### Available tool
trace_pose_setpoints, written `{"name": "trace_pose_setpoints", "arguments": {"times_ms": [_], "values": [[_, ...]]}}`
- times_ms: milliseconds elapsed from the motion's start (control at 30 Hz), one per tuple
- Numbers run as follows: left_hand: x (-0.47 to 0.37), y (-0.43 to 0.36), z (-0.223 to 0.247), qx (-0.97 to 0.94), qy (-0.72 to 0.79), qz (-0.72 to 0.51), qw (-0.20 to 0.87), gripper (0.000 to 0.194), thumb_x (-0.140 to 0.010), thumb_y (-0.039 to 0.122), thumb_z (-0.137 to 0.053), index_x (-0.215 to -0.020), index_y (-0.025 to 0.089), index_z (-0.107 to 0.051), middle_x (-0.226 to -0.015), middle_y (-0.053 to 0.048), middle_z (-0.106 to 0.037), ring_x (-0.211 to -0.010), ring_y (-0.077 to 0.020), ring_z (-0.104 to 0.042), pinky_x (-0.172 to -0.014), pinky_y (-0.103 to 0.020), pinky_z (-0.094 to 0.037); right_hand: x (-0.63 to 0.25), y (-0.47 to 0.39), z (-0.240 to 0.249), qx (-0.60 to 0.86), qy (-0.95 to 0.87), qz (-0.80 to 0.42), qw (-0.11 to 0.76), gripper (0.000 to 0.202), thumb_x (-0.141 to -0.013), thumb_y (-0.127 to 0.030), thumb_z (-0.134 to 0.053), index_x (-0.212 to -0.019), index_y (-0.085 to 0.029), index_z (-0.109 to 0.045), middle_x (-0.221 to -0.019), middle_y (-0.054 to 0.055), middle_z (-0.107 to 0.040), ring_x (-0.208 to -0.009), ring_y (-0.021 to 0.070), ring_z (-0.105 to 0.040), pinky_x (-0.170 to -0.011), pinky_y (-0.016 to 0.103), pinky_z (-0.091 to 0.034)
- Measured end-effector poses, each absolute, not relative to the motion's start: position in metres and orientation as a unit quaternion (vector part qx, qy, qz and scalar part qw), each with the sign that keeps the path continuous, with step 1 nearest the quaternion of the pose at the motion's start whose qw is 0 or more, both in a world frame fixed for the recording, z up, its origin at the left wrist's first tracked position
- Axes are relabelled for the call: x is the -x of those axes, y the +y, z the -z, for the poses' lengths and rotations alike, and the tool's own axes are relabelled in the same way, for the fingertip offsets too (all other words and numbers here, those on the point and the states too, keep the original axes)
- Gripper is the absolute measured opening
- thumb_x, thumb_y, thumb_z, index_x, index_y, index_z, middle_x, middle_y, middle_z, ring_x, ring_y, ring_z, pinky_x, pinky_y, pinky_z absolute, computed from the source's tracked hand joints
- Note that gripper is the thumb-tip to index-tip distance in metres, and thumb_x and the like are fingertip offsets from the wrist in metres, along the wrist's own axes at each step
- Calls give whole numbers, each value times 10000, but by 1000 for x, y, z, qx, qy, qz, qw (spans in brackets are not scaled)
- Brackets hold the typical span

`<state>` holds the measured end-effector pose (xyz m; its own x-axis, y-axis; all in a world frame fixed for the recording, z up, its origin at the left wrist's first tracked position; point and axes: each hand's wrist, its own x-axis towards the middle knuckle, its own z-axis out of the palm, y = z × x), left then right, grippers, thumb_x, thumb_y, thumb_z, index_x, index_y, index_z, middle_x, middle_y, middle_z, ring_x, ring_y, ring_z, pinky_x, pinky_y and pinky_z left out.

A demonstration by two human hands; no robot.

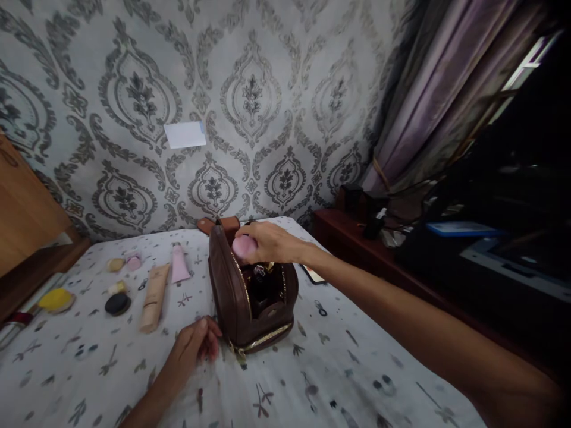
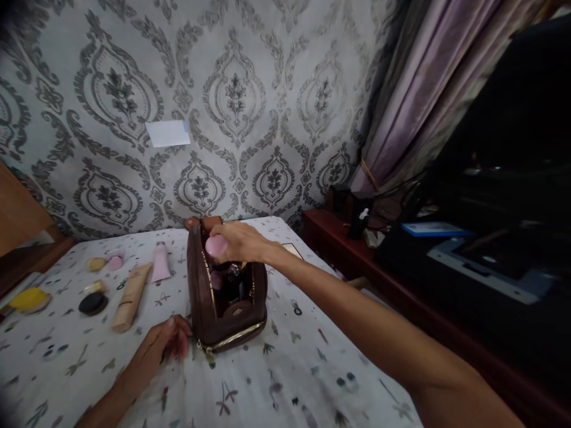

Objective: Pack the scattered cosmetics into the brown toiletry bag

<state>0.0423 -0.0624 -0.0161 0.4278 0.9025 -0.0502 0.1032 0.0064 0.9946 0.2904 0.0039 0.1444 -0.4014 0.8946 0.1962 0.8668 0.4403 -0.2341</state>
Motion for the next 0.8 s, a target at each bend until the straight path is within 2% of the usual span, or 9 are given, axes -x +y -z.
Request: {"name": "trace_pose_setpoints", "arguments": {"times_ms": [133,233,300,467,667,800], "values": [[-43,-63,14,-617,409,-341,580,689,-787,808,-435,-765,154,-653,-548,-32,-633,-500,-146,-528,-489,-250,-359,-283,4,-145,533,-842,-13,81,508,-741,-385,-679,-1213,-199,-656,-1064,94,-722,-974,258,-657,-734,265,-425],[-43,-64,14,-615,415,-337,580,697,-778,815,-437,-762,153,-654,-546,-34,-631,-496,-148,-522,-486,-252,-355,-278,5,-144,529,-847,-9,52,347,-829,-367,-566,-1085,-178,-706,-1012,107,-732,-933,244,-670,-711,266,-431],[-44,-64,15,-612,420,-342,577,695,-777,815,-440,-748,154,-653,-534,-34,-624,-492,-150,-519,-483,-253,-353,-274,6,-142,528,-849,-2,30,310,-859,-345,-527,-1001,-152,-722,-1025,133,-729,-944,249,-673,-717,272,-443],[-42,-63,19,-618,413,-344,573,672,-806,788,-437,-759,156,-660,-548,-38,-632,-505,-154,-531,-494,-260,-364,-265,10,-135,533,-846,26,-8,299,-838,-284,-549,-1001,-103,-722,-1130,186,-701,-1004,302,-678,-743,317,-494],[-34,-59,25,-631,398,-320,584,622,-870,727,-409,-827,157,-654,-617,-44,-664,-567,-160,-568,-528,-256,-384,-257,5,-140,520,-852,34,-48,321,-779,-192,-615,-1064,-84,-714,-1101,194,-712,-1034,332,-680,-804,359,-529],[-35,-59,25,-637,394,-319,581,643,-857,743,-412,-823,150,-658,-603,-49,-660,-554,-162,-558,-514,-258,-377,-254,2,-146,512,-856,26,-64,346,-761,-137,-620,-1091,-75,-706,-1078,203,-717,-1033,333,-683,-812,370,-540]]}}
